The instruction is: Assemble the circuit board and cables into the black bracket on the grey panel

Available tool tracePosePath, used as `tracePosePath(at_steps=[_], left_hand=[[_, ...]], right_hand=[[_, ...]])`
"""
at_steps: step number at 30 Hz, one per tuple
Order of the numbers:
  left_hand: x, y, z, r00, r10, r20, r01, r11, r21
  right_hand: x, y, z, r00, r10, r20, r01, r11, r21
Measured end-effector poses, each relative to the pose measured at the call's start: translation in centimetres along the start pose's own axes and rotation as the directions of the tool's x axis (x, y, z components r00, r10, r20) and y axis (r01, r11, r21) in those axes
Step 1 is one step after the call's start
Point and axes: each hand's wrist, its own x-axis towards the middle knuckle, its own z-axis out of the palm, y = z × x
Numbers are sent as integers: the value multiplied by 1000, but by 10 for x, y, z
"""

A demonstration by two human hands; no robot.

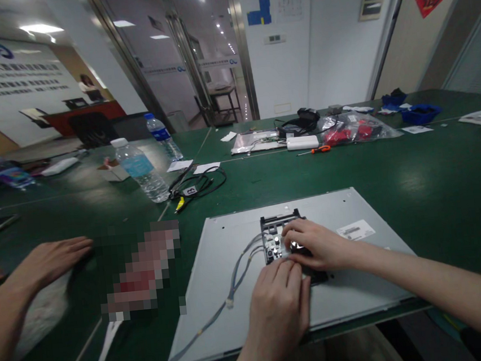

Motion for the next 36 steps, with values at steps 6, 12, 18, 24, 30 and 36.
tracePosePath(at_steps=[6,12,18,24,30,36], left_hand=[[1,0,-1,997,-68,-37,71,994,79],[0,-3,2,994,-110,0,109,984,142],[2,-2,0,994,-104,14,101,985,142],[2,-2,-1,994,-109,21,106,986,130],[3,-2,-3,996,-86,-4,86,989,118],[3,-1,-3,996,-89,8,88,990,106]], right_hand=[[0,-1,-2,1000,-9,14,9,1000,18],[0,0,-2,1000,0,24,0,1000,10],[0,0,-1,1000,-13,11,13,1000,10],[0,-2,-1,1000,-12,6,12,1000,8],[1,-2,-2,1000,-19,11,19,1000,7],[0,-2,-3,999,-23,23,23,1000,-3]])
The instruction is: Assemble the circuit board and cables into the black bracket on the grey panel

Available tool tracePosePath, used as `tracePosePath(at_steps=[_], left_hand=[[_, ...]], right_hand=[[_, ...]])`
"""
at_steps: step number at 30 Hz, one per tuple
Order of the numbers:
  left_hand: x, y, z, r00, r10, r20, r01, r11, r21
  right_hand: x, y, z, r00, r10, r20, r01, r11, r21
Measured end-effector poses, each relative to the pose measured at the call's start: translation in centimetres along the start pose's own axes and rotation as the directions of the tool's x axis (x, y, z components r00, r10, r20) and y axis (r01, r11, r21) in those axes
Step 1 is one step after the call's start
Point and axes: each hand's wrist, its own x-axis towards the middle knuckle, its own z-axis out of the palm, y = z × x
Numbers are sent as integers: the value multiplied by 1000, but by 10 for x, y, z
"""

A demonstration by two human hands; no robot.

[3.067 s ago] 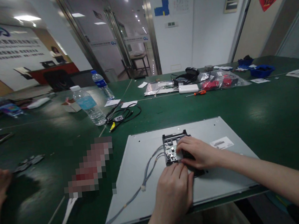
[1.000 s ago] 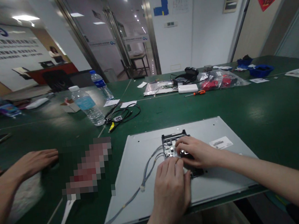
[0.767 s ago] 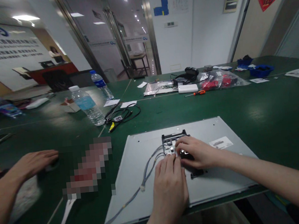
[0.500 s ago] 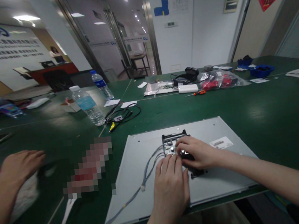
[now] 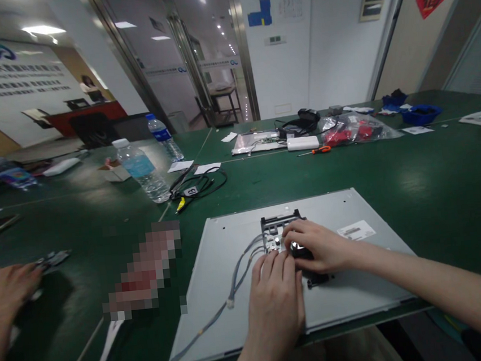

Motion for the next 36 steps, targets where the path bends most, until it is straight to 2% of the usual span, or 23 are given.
tracePosePath(at_steps=[18,36], left_hand=[[-1,-1,2,1000,19,13,-19,1000,20],[0,1,1,1000,-25,19,25,999,-31]], right_hand=[[1,-1,-2,1000,-11,15,11,1000,-12],[1,-1,-1,1000,-13,19,13,1000,-11]])
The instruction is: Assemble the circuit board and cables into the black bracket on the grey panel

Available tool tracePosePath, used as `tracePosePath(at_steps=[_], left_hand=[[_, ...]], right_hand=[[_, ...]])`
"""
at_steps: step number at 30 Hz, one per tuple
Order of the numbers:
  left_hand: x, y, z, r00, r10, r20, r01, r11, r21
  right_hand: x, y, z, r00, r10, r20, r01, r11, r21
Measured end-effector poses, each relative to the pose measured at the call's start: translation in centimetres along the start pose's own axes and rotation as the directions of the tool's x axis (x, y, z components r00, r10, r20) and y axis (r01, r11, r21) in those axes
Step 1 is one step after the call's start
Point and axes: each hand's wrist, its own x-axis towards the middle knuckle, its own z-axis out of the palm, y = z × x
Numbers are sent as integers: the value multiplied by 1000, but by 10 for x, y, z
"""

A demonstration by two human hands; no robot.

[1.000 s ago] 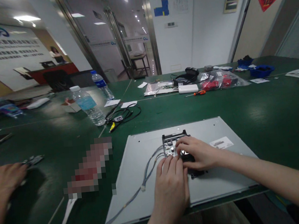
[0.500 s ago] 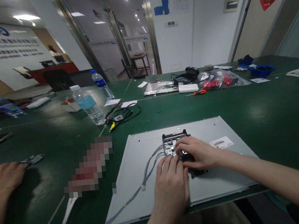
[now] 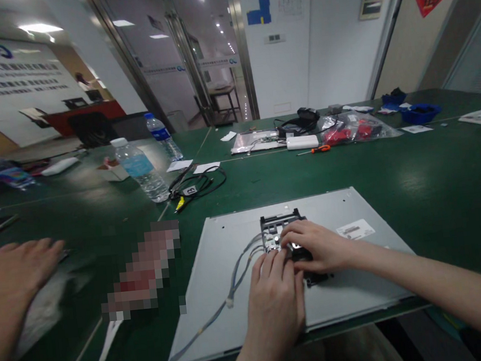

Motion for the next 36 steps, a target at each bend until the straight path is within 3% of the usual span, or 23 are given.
tracePosePath(at_steps=[36], left_hand=[[0,1,-1,1000,10,-2,-10,1000,6]], right_hand=[[1,0,0,1000,-26,3,26,1000,-12]])
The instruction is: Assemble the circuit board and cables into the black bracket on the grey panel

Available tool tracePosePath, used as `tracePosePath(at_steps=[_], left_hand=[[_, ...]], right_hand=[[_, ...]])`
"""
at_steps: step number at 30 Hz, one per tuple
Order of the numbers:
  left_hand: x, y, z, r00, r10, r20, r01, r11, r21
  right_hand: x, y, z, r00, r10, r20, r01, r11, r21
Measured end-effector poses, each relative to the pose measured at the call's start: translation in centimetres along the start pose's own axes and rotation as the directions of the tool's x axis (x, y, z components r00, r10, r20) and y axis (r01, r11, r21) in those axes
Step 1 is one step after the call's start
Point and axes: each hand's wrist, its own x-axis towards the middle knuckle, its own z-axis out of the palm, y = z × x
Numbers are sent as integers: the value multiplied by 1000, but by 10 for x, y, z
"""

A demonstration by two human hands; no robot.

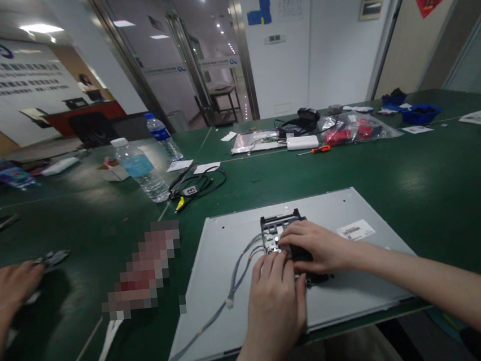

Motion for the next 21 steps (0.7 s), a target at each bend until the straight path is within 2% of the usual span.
tracePosePath(at_steps=[15,21], left_hand=[[1,1,-4,1000,-3,8,3,1000,-19],[0,1,-2,999,-18,31,19,1000,-18]], right_hand=[[-2,1,2,998,60,-23,-60,998,30],[-2,2,3,999,43,-9,-43,999,28]])
